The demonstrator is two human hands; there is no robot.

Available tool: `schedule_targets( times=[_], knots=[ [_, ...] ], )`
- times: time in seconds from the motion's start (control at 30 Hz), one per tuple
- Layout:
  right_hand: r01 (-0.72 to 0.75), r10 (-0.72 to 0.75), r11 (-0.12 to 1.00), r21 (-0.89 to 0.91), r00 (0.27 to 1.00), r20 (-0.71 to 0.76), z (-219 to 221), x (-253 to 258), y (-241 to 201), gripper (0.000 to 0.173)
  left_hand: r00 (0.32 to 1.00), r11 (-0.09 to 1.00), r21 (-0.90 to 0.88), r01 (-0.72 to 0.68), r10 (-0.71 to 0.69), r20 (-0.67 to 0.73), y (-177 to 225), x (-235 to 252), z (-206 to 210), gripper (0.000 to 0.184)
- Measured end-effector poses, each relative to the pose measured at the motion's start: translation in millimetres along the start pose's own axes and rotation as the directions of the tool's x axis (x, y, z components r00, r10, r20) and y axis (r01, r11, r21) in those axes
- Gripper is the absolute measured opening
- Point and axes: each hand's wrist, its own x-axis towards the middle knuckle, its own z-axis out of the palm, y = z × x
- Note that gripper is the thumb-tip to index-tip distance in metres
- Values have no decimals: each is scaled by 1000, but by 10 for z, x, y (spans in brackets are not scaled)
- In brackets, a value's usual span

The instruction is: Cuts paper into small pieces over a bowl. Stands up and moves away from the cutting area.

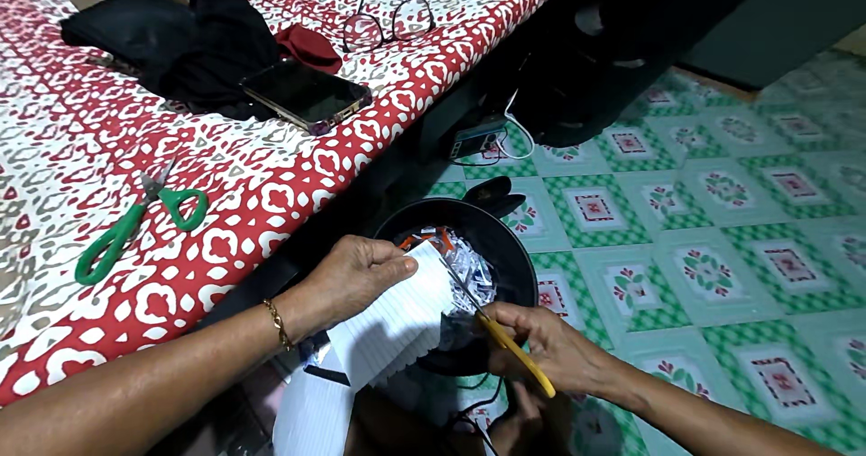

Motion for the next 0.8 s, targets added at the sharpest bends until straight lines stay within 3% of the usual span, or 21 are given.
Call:
schedule_targets(
  times=[0.8],
  knots=[
    [44, -45, 999, -23, 997, -60, 85, 64, -40, 27, 995, 996, 77, -34, 26, 100, -35, -16, 4, 23]
  ],
)
